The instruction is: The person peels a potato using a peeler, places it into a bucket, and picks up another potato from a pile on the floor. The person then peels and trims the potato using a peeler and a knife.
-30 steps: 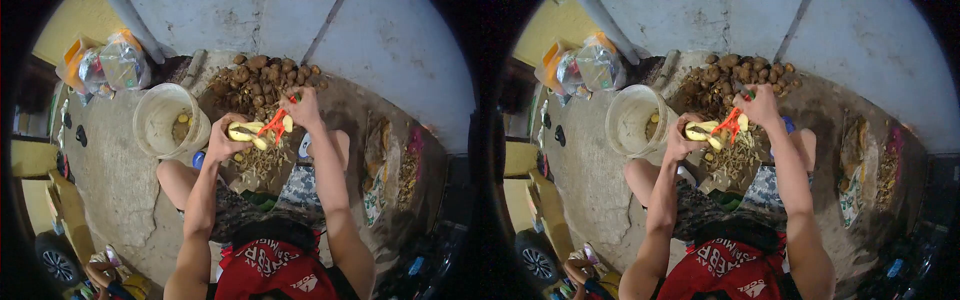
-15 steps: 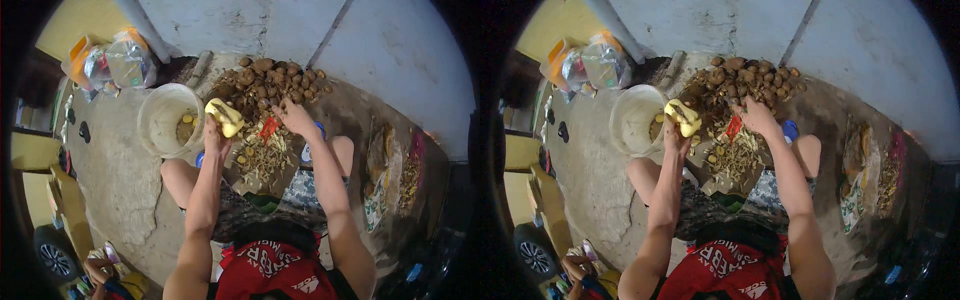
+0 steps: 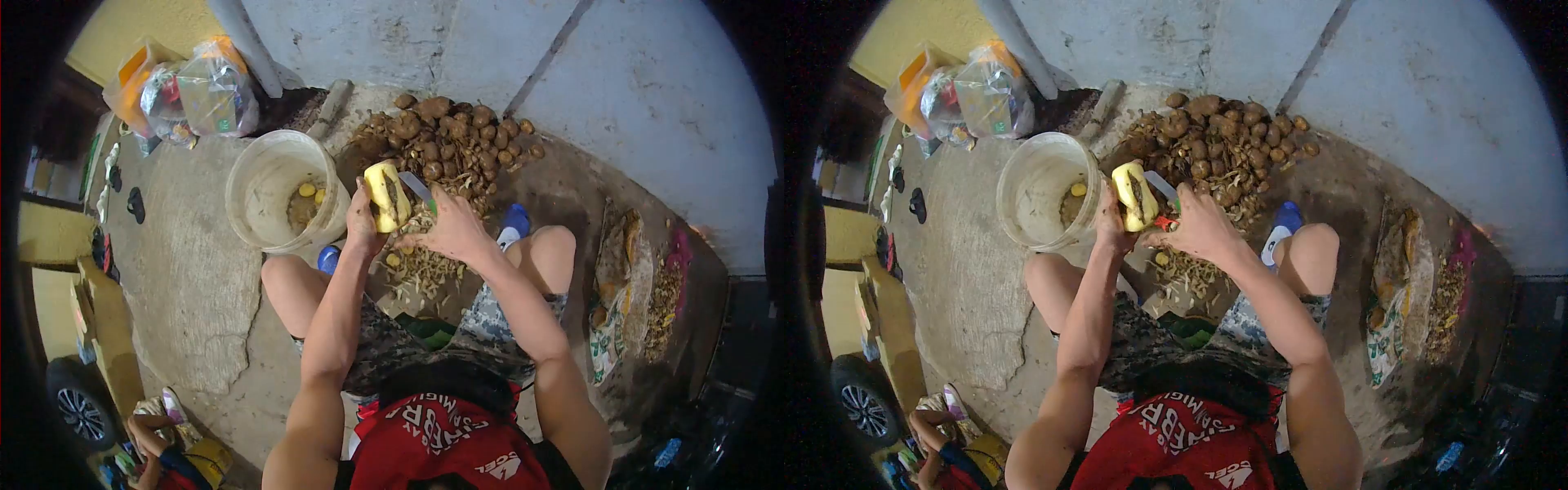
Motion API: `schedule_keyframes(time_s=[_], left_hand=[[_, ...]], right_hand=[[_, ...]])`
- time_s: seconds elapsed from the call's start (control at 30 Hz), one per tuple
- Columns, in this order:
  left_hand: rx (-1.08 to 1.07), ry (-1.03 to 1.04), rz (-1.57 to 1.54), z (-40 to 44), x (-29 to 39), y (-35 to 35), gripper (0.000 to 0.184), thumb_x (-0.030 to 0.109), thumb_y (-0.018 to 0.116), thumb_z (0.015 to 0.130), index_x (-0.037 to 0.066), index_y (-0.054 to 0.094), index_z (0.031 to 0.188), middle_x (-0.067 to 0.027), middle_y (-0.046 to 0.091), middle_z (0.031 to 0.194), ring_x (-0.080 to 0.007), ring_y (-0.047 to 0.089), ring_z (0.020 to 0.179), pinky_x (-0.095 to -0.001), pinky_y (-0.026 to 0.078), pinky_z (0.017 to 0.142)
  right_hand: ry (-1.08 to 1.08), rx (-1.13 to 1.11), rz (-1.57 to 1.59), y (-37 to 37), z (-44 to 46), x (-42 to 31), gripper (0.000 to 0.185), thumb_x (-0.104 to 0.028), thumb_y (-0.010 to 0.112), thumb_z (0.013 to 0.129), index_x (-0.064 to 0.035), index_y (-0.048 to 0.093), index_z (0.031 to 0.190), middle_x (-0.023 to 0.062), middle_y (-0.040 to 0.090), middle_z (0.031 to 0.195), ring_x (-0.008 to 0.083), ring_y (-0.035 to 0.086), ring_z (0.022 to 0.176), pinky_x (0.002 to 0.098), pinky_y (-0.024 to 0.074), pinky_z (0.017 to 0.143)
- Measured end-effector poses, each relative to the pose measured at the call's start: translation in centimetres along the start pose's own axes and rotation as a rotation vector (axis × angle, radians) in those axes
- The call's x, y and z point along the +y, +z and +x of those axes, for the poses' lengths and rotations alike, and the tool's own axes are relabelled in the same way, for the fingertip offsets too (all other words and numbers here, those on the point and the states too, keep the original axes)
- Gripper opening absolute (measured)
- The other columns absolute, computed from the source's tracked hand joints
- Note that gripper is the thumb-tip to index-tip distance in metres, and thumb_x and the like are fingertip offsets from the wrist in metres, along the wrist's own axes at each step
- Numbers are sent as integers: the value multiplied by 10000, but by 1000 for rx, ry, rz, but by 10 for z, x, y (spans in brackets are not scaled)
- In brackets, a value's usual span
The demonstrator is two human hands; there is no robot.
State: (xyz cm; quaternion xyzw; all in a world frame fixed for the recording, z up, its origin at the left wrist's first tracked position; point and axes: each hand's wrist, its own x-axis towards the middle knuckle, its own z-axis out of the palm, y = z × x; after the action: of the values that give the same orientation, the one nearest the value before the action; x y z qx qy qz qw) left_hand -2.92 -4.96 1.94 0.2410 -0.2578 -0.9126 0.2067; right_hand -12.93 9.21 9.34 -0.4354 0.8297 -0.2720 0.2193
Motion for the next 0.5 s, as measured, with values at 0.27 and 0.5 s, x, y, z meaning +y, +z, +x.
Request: schedule_keyframes(time_s=[0.27, 0.5], left_hand=[[-88, -22, 178, -11, 0, 11, 543, 524, 428, 972, 63, 510, 1246, -98, 619, 1049, -218, 642, 917, -380, 561, 796], [-133, -34, 217, -8, -1, 7, 560, 533, 438, 964, 37, 516, 1212, -132, 626, 1054, -247, 650, 912, -407, 566, 798]], right_hand=[[39, 18, 10, -9, 1, -10, 904, -527, 898, 500, 97, 464, 992, 306, 631, 776, 465, 655, 789, 482, 535, 674], [-9, 41, -24, -12, 2, -10, 901, -495, 910, 488, 94, 454, 996, 299, 627, 758, 453, 658, 770, 459, 540, 664]])
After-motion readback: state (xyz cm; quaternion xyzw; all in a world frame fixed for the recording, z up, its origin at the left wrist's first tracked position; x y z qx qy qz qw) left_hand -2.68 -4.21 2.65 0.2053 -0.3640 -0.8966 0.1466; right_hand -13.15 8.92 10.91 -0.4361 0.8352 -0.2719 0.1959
